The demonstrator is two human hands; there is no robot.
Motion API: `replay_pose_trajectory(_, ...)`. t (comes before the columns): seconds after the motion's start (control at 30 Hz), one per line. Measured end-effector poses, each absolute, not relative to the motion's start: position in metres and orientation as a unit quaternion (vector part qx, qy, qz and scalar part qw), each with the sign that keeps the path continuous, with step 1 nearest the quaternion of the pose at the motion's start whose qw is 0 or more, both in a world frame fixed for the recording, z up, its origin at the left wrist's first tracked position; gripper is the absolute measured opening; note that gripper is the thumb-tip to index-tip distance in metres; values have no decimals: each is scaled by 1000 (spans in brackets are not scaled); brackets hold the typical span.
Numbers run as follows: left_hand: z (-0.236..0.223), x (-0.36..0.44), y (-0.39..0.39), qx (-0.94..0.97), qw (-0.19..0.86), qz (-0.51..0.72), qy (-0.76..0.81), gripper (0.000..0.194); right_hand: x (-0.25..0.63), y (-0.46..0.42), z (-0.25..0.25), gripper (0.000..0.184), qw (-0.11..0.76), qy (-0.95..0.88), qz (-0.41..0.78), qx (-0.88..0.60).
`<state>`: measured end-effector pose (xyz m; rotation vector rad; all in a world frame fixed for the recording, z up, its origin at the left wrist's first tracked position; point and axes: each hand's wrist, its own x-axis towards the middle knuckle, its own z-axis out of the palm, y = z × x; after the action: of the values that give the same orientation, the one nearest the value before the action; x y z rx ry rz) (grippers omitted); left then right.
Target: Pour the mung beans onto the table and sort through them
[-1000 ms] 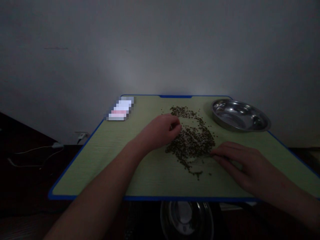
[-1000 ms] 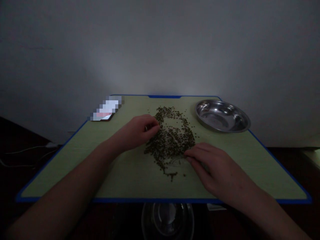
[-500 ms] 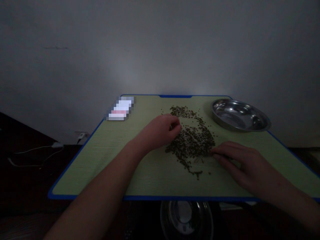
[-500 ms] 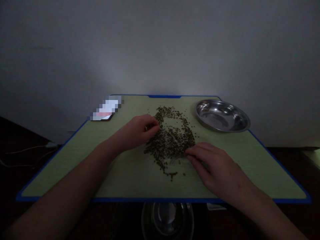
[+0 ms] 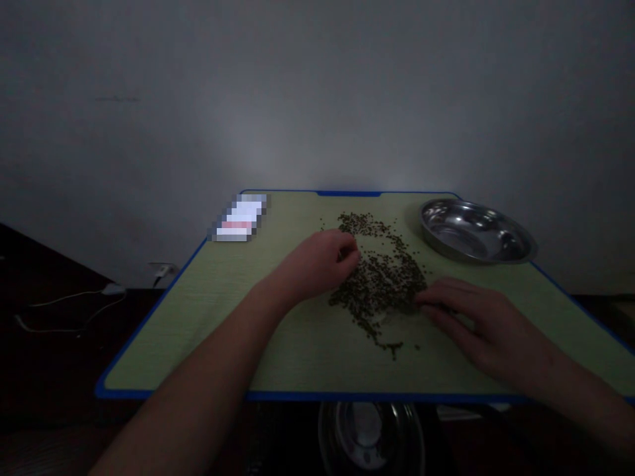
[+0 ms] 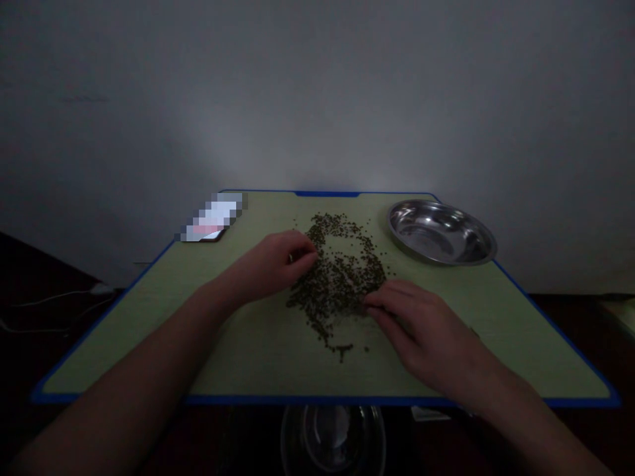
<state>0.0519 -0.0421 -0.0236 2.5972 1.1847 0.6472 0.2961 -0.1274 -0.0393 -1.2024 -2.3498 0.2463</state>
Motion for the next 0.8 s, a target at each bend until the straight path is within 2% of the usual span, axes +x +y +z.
replay_pose_trajectory(0.43, -24, 52, -42, 881, 112, 221, 403, 19, 292, -127, -43, 20, 236, -861, 112, -436)
replay_pose_trajectory(0.8, -22, 52, -42, 877, 115, 212, 414, 19, 286, -117, -42, 21, 244, -853, 77, -454)
